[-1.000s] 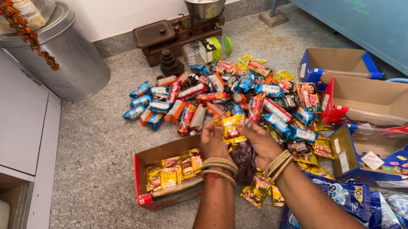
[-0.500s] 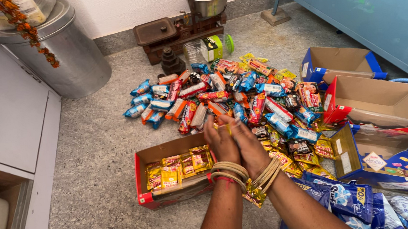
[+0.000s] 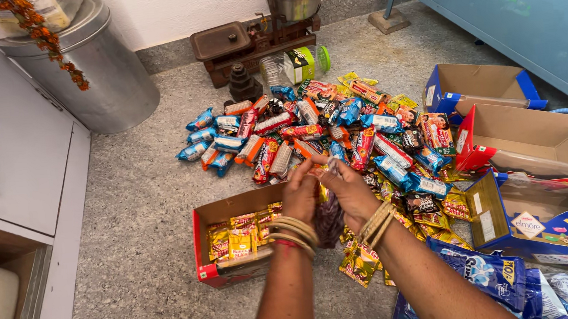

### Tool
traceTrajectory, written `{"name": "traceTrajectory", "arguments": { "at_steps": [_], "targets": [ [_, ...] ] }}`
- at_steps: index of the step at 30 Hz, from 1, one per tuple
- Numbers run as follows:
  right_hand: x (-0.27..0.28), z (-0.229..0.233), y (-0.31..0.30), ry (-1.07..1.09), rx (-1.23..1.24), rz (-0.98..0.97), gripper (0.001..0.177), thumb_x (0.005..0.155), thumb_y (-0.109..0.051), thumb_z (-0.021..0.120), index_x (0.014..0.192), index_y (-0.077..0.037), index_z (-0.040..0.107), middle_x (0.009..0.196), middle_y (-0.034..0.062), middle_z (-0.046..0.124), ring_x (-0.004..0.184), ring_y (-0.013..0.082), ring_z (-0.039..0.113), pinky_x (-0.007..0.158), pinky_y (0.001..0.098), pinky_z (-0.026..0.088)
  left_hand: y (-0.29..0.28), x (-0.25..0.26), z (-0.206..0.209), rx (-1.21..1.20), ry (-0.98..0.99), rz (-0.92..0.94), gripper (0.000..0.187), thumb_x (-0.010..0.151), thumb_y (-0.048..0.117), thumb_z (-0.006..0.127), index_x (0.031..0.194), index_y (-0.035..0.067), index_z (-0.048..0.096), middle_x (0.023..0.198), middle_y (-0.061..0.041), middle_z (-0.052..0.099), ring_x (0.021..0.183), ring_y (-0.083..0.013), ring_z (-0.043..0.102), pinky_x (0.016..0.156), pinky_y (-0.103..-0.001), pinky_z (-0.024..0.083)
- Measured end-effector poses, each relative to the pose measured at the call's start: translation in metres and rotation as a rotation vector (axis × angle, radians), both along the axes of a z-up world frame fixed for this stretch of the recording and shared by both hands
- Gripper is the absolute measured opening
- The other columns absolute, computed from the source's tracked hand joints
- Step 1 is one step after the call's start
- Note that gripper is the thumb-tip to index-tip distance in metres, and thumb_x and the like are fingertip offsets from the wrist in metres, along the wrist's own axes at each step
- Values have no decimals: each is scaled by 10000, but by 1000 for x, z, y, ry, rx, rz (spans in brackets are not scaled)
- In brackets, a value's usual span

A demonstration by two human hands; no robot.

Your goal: The person sorts a large pile of assorted snack packets on the floor, picking up yellow-wrapped items and placing them into a red cardboard box. The person continues to pick and place snacks into the box throughout the clip.

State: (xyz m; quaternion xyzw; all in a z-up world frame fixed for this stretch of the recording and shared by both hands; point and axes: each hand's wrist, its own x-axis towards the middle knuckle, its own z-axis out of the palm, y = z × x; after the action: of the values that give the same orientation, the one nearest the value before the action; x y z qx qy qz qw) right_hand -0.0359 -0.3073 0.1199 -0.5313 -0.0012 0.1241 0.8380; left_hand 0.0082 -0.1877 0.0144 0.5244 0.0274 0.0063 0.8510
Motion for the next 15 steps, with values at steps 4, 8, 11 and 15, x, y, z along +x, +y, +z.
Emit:
{"name": "traceTrajectory", "arguments": {
  "at_steps": [4, 8, 11, 15],
  "targets": [
    [22, -7, 4, -67, -175, 4, 329, 917, -76, 674, 1239, -7, 669, 1083, 86, 737, 1023, 172, 675, 935, 312, 522, 55, -4, 17, 124, 38, -85, 360, 915, 89, 717, 1269, 55, 657, 971, -30, 736, 740, -103, 684, 615, -265, 565],
    [28, -19, 22, 6, -218, 86, 312, 847, -8, 719, 1158, -12, 696, 1016, 66, 740, 915, 171, 685, 859, 319, 547, 102, -28, 49, 514, 208, -130, 264, 899, 127, 773, 1151, 58, 742, 894, -31, 743, 683, -100, 629, 563, -278, 504],
    [32, -30, 38, -71, -333, 214, 266, 869, 13, 739, 1134, 14, 715, 972, 55, 698, 872, 146, 641, 813, 290, 525, 126, -42, 69, 562, 372, -98, 242, 868, 101, 793, 1106, 76, 762, 859, -55, 739, 667, -124, 628, 567, -296, 502],
    [45, -48, 56, -137, -618, 355, 302, 816, 9, 713, 1115, -35, 720, 923, 55, 726, 804, 177, 680, 733, 332, 583, 151, -53, 69, 739, 482, -12, 207, 809, 57, 810, 1011, 89, 775, 890, -50, 781, 711, -137, 689, 622, -322, 554]
  ]
}}
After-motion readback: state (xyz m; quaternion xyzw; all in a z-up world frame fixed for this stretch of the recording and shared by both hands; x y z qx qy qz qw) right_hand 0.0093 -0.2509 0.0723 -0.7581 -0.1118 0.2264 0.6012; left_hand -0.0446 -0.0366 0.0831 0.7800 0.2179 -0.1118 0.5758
